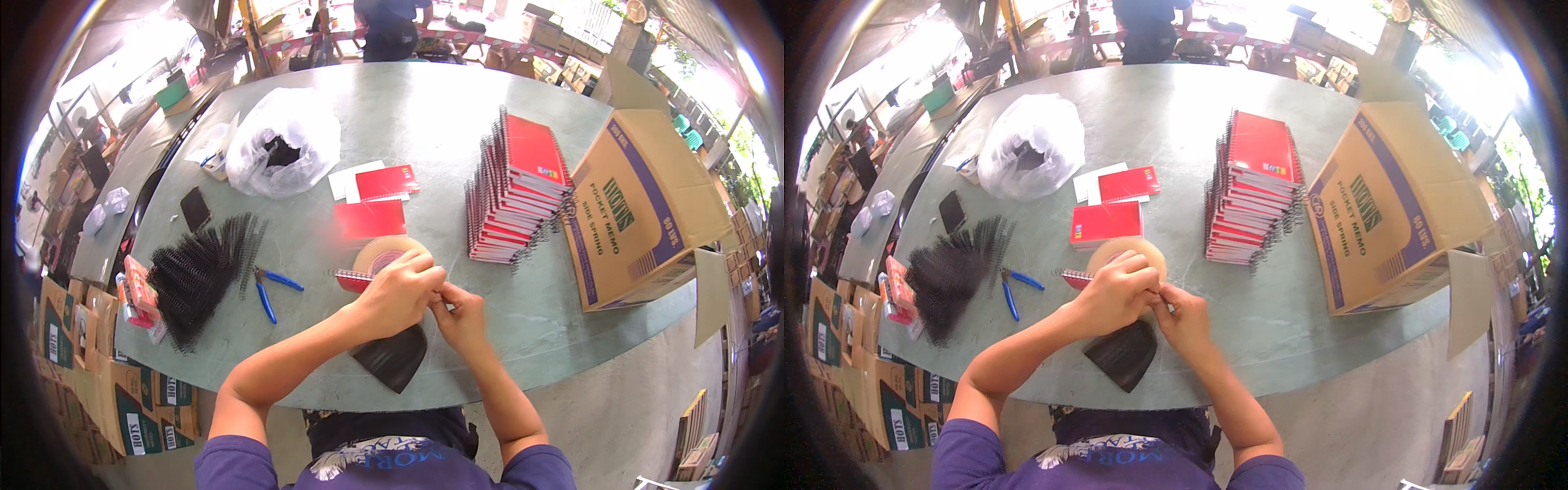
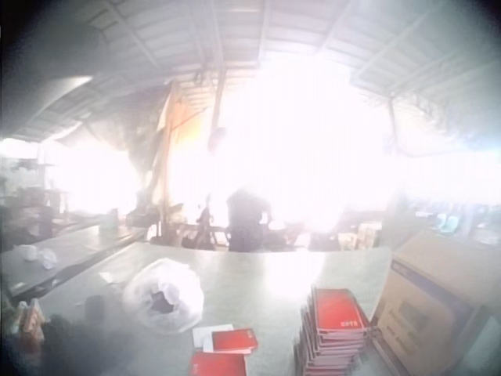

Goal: The person repeatedly picks up red notebooks and black spiral bindings from a table, inserts the spirals into the notebook spine, and stacks the finished units. The person uses pliers to adjust the spiral ends and a roll of tape to secure the binding.

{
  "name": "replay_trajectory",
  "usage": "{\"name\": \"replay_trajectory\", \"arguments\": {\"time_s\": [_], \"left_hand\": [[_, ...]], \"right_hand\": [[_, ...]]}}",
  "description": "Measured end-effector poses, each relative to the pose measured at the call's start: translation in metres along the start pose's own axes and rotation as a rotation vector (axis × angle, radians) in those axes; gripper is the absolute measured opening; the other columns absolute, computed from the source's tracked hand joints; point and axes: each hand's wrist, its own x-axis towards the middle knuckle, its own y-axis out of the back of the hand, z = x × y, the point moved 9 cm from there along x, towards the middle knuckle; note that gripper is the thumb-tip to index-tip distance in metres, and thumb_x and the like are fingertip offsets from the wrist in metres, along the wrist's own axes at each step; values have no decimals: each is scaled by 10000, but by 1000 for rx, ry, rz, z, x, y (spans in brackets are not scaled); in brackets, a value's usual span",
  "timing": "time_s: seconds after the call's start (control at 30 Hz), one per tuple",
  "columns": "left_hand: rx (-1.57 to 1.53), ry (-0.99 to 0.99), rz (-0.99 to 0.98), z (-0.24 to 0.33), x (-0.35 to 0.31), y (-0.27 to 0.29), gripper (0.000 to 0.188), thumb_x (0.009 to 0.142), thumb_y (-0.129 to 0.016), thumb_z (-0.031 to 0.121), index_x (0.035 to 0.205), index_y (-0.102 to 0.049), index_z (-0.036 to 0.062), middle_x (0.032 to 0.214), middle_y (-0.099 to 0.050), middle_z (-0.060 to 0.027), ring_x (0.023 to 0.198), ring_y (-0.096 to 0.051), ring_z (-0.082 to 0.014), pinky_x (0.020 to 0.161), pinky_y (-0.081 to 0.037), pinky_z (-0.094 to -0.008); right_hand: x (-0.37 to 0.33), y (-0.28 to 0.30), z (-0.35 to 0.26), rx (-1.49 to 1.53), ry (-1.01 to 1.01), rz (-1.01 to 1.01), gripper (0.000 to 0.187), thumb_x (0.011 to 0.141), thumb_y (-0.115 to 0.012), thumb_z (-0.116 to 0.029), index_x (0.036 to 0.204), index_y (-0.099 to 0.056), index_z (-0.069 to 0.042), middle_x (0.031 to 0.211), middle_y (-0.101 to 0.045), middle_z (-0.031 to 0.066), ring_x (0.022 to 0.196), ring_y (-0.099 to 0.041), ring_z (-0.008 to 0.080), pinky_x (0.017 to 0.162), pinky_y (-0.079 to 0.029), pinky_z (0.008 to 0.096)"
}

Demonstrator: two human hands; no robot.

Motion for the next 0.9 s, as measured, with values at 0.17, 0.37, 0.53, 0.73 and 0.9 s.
{"name": "replay_trajectory", "arguments": {"time_s": [0.17, 0.37, 0.53, 0.73, 0.9], "left_hand": [[-28, 206, 505, -2, -4, 90, 324, 770, -681, 107, 1074, -601, 28, 976, -629, -125, 886, -591, -197, 791, -466, -317], [-339, 135, 594, 15, 49, 120, 314, 855, -625, 89, 1156, -572, 16, 936, -648, -65, 784, -564, -85, 706, -466, -231], [139, -541, 600, 94, 154, 112, 303, 877, -514, 10, 1169, -579, 58, 1140, -617, -99, 1031, -585, -221, 903, -445, -323], [353, -270, 204, 12, 165, -6, 340, 927, -470, 155, 1221, -529, -8, 1229, -555, -185, 1191, -487, -325, 1034, -345, -434], [382, -232, 233, 1, 122, 69, 224, 841, -606, 160, 1026, -635, 35, 1006, -638, -123, 1004, -570, -288, 873, -455, -371]], "right_hand": [[18, 47, -7, 608, -93, 192, 169, 855, -639, -72, 981, -644, 41, 855, -677, 51, 711, -625, 98, 646, -505, 227], [45, 143, -128, -417, 543, 784, 376, 808, -691, -114, 1120, -584, 66, 992, -653, 204, 955, -629, 245, 818, -487, 326], [104, 191, -42, -282, 36, 469, 469, 813, -641, -78, 1235, -503, 70, 1233, -533, 254, 1092, -575, 293, 926, -428, 343], [81, 203, -13, 331, 147, 643, 493, 852, -530, -78, 1330, -441, 1, 1379, -431, 155, 1297, -376, 210, 1082, -246, 328], [18, 193, -113, -93, 540, 699, 279, 905, -482, -49, 1155, -570, 39, 1134, -618, 147, 1012, -566, 157, 872, -446, 282]]}}
